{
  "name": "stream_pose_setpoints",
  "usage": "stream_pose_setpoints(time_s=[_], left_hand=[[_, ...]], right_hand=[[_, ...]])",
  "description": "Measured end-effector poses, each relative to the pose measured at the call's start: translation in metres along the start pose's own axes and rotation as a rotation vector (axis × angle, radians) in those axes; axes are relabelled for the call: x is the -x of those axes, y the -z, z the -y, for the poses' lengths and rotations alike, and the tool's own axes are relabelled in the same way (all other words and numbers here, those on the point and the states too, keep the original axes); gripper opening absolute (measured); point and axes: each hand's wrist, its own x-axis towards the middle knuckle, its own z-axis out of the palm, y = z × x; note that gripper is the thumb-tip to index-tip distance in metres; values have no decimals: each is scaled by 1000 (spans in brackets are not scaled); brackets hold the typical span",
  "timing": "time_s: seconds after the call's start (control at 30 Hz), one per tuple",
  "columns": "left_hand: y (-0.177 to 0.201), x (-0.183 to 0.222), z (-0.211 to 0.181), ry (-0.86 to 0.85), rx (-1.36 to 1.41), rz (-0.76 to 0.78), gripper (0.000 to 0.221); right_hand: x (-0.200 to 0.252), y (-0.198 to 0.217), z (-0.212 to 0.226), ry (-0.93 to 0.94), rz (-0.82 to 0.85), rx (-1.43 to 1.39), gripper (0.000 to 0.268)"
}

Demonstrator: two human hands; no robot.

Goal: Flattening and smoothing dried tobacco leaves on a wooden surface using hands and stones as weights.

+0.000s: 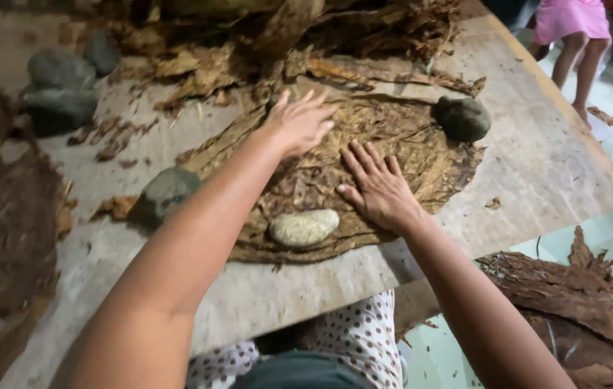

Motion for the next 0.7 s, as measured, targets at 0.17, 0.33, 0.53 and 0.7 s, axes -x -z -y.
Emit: stream_pose_setpoints(time_s=[0.17, 0.33, 0.53, 0.7], left_hand=[[72, 74, -84, 176, 93, 9, 48], [125, 208, -150, 214, 181, -263, 42], [111, 277, -121, 267, 311, -531, 23], [125, 239, -93, 210, 193, -505, 24]], right_hand=[[-5, 0, 1, -43, 76, -10, 76], [-18, -44, -28, -25, -53, -50, 60], [-19, 5, -13, 1, -69, -418, 49], [-39, -17, 8, -59, -190, -154, 60]])
